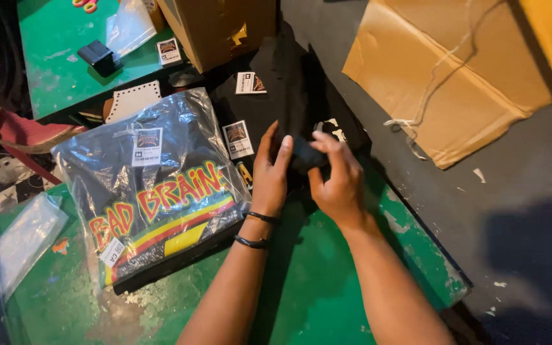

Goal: Unfolding, inspecting, and refolding t-shirts on a table.

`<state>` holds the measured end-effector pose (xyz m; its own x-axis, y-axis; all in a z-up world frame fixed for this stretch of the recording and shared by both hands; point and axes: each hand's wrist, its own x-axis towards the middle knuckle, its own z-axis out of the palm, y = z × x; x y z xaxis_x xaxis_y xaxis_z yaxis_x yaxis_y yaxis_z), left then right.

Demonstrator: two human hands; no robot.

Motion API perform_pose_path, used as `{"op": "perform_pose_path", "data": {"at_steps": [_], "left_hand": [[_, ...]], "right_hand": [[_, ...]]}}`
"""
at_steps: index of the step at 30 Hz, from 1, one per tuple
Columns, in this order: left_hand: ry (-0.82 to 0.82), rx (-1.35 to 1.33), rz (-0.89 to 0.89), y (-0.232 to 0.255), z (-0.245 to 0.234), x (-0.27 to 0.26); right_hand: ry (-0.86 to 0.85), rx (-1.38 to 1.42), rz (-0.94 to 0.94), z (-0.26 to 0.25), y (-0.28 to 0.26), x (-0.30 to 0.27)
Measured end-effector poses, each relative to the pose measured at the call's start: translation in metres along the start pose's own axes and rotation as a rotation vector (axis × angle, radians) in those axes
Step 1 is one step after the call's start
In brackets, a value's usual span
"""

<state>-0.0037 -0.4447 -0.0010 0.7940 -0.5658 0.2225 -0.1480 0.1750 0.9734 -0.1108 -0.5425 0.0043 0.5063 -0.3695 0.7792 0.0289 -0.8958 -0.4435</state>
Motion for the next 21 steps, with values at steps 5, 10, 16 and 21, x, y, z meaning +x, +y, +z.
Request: {"op": "perform_pose_path", "data": {"at_steps": [5,10,16,21], "left_hand": [[-0.187,0.220,0.158,-0.011,0.016,-0.012],[-0.200,0.823,0.355,-0.021,0.024,-0.029],[0.111,0.857,0.443,-0.057,0.022,-0.022],[0.341,0.433,0.141,-0.059,0.005,-0.010]], "right_hand": [[0.164,0.062,0.460,0.004,0.044,-0.021],[0.135,0.108,0.596,0.008,0.069,-0.031],[-0.004,0.238,0.484,-0.010,0.029,-0.019],[-0.094,0.344,0.387,-0.015,0.016,-0.015]]}}
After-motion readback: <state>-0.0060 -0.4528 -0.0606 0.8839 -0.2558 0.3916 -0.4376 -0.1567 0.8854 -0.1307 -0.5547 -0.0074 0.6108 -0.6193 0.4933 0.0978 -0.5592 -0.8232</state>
